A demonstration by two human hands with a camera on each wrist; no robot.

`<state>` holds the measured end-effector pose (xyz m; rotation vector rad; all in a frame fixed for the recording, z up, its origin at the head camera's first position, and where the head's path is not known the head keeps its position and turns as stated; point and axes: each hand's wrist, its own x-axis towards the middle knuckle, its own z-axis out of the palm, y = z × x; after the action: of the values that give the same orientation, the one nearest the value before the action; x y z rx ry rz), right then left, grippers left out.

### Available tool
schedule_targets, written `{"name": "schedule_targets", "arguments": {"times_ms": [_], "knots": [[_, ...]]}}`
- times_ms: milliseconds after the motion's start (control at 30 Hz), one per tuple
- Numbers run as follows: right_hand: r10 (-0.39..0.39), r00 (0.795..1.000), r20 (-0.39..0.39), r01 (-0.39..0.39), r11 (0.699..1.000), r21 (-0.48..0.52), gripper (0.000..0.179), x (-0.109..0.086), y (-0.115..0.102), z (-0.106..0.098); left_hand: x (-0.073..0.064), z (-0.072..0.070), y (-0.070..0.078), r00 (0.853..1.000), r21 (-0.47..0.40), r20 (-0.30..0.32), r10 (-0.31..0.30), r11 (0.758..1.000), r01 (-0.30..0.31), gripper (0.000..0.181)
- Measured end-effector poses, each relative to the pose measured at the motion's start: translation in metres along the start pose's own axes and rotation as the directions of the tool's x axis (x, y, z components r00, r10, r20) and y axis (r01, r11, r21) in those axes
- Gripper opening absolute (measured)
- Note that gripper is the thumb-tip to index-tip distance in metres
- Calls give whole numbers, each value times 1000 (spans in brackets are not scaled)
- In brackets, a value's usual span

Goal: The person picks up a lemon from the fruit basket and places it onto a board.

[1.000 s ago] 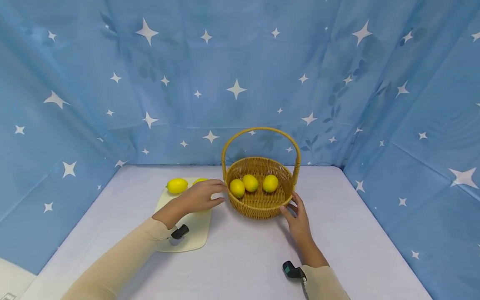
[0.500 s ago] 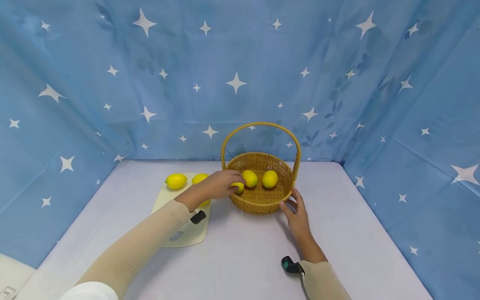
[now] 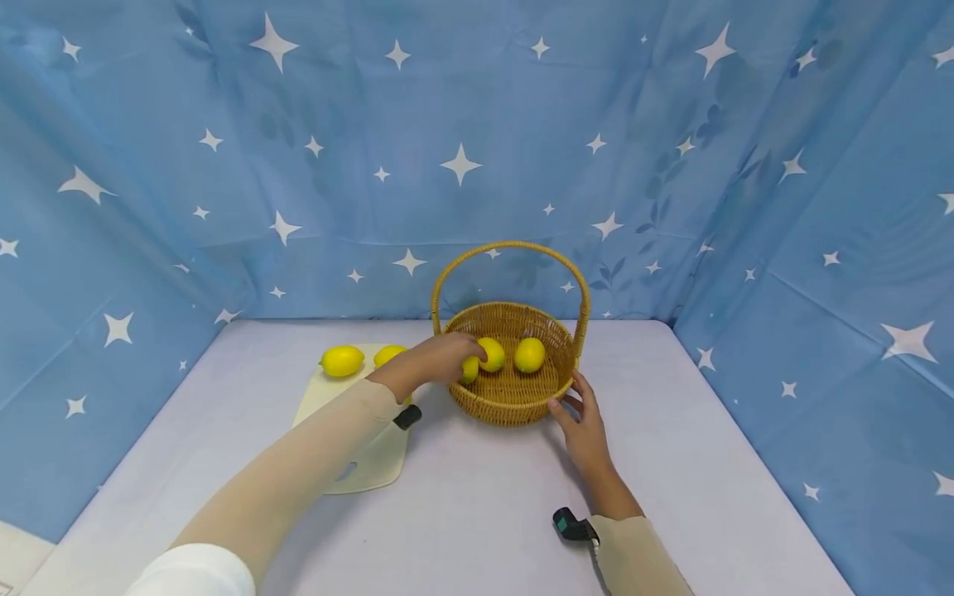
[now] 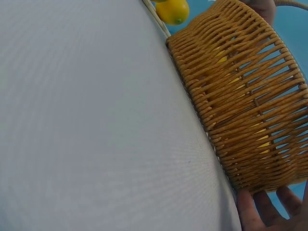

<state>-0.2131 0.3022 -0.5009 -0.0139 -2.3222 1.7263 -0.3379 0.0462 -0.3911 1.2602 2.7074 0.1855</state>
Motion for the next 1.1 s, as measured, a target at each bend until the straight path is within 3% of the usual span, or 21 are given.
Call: {"name": "schedule_targets", "arguments": {"times_ms": [167, 300, 500, 733, 1100], "knots": [[-6, 1000, 7, 6, 1000, 9, 75, 2, -1, 2, 6, 1, -1, 996, 25, 69, -65, 998, 63, 51], [-13, 1000, 22, 13, 999, 30, 74, 3, -7, 3, 9, 0, -2, 986, -13, 121, -112, 993, 114, 53], [-11, 999, 36, 11, 1000, 10, 72, -5, -37, 5, 9, 1, -2, 984, -49, 121, -131, 989, 138, 54], [-3, 999, 37, 3, 1000, 7, 71, -8, -36, 4, 7, 2, 3, 967, -94, 182, -178, 976, 198, 49], [6, 1000, 27, -6, 1000, -11, 71, -13, -37, 2, 8, 9, 3, 987, -111, 99, -128, 984, 138, 49]]}}
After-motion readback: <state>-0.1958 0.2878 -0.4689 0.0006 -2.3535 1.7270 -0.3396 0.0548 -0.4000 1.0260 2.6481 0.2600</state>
